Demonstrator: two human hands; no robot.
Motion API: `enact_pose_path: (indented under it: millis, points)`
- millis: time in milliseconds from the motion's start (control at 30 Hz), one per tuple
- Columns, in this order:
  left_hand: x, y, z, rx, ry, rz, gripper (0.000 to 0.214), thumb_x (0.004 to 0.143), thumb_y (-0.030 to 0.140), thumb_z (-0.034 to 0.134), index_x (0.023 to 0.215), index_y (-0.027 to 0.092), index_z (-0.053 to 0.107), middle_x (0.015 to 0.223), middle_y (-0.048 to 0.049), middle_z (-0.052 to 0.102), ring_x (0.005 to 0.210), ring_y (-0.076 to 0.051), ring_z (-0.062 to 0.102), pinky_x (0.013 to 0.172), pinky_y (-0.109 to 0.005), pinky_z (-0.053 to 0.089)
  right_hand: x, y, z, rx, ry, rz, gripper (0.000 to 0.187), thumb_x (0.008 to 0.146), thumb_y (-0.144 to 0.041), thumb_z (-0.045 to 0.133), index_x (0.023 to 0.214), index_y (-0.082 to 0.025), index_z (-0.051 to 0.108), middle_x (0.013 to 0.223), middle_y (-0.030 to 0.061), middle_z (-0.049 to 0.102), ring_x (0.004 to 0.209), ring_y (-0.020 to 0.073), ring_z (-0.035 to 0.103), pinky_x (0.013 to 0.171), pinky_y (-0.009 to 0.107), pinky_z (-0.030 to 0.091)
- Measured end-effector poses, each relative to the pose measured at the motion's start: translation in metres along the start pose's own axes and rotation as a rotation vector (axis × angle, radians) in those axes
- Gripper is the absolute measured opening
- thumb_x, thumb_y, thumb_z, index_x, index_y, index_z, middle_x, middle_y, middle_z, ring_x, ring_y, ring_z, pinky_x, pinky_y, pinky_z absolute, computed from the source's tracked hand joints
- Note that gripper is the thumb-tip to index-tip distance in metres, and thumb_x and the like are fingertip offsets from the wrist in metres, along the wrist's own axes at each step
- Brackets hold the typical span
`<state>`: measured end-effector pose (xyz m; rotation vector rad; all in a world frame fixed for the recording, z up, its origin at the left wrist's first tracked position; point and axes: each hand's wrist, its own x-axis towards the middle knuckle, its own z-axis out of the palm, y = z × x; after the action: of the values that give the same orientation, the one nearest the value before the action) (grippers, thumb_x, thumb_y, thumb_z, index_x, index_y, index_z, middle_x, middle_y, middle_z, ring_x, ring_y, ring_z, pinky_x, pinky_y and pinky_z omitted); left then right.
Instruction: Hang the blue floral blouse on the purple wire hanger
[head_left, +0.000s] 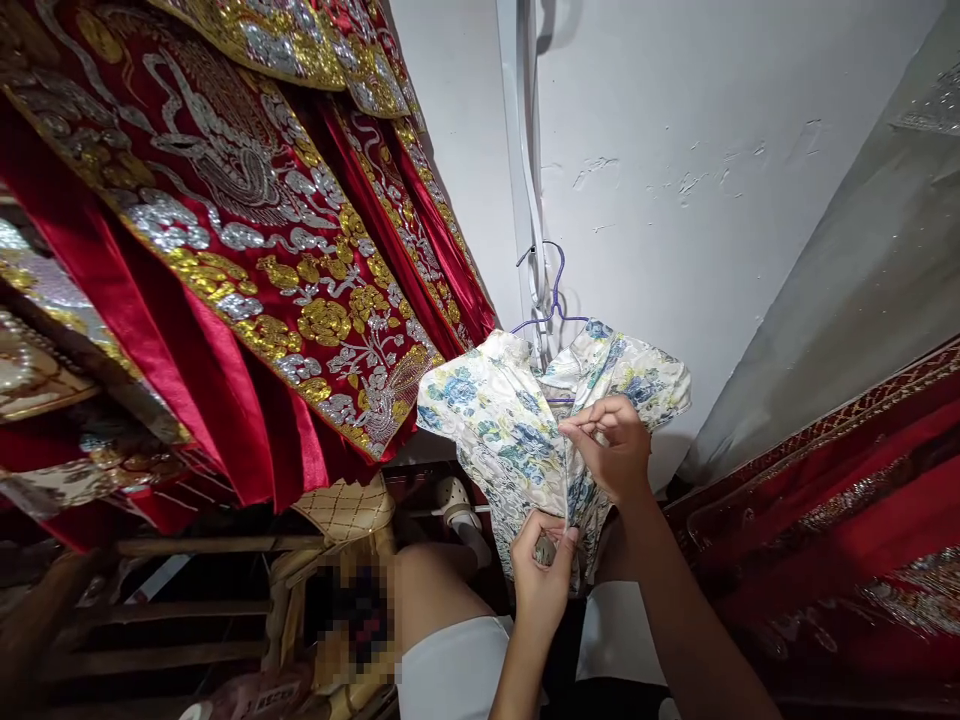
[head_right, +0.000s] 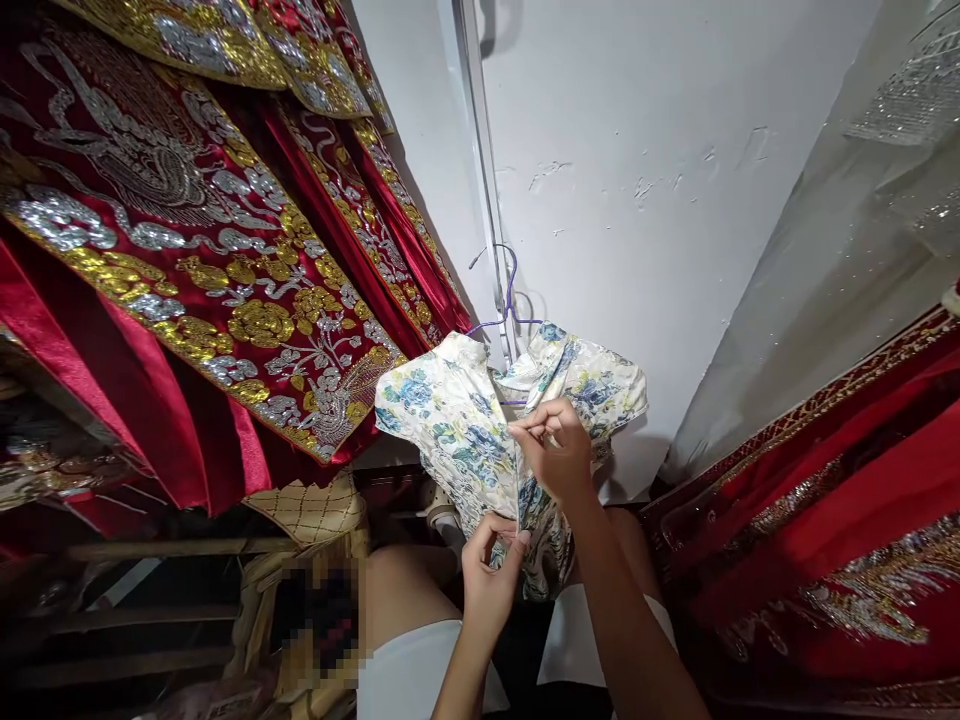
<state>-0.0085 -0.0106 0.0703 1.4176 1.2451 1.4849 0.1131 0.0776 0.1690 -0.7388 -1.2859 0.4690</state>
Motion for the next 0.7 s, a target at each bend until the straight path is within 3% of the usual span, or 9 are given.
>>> enact_pose_path:
  millis: [133, 400, 533, 700]
  points:
    - [0.001, -0.003, -0.002, -0.002, 0.000, -0.014, 0.028, 0.088, 0.042, 0.069, 0.075, 0.018, 0.062, 0.070, -0.0010, 0.059, 0.070, -0.017, 0.057, 0.068, -0.027, 0.046, 0.024, 0.004, 0.002, -0.020, -0.067, 0.006, 0.025, 0.081, -0.020, 0.075, 0.082, -0.025, 0.050, 0.072, -0.0012, 0.068, 0.065, 0.0160, 0.063, 0.055, 0.027, 0.045]
    - [-0.003, 0.004, 0.009, -0.061, -0.017, -0.039, 0.026, 0.089, 0.039, 0.068, 0.076, 0.018, 0.061, 0.068, -0.0007, 0.058, 0.067, -0.016, 0.055, 0.065, -0.026, 0.045, 0.095, 0.001, -0.001, -0.139, -0.254, -0.051, 0.023, 0.082, -0.019, 0.073, 0.082, -0.024, 0.050, 0.076, -0.0024, 0.065, 0.057, 0.0105, 0.045, 0.051, 0.027, 0.036]
    - [-0.009, 0.004, 0.015, -0.062, -0.055, -0.048, 0.025, 0.089, 0.036, 0.067, 0.074, 0.018, 0.059, 0.069, -0.0004, 0.056, 0.066, -0.015, 0.054, 0.064, -0.026, 0.043, 0.117, -0.007, -0.005, -0.133, -0.214, -0.149, 0.028, 0.082, -0.015, 0.071, 0.078, -0.024, 0.045, 0.074, -0.0032, 0.064, 0.058, 0.0094, 0.044, 0.052, 0.028, 0.034]
    - [-0.015, -0.003, 0.010, -0.023, -0.095, -0.046, 0.022, 0.090, 0.034, 0.066, 0.075, 0.019, 0.061, 0.071, -0.0014, 0.060, 0.068, -0.016, 0.056, 0.065, -0.026, 0.045, 0.125, -0.022, -0.010, -0.131, -0.172, -0.207, 0.030, 0.081, -0.013, 0.072, 0.076, -0.023, 0.045, 0.072, -0.0037, 0.062, 0.057, 0.0086, 0.043, 0.053, 0.027, 0.033]
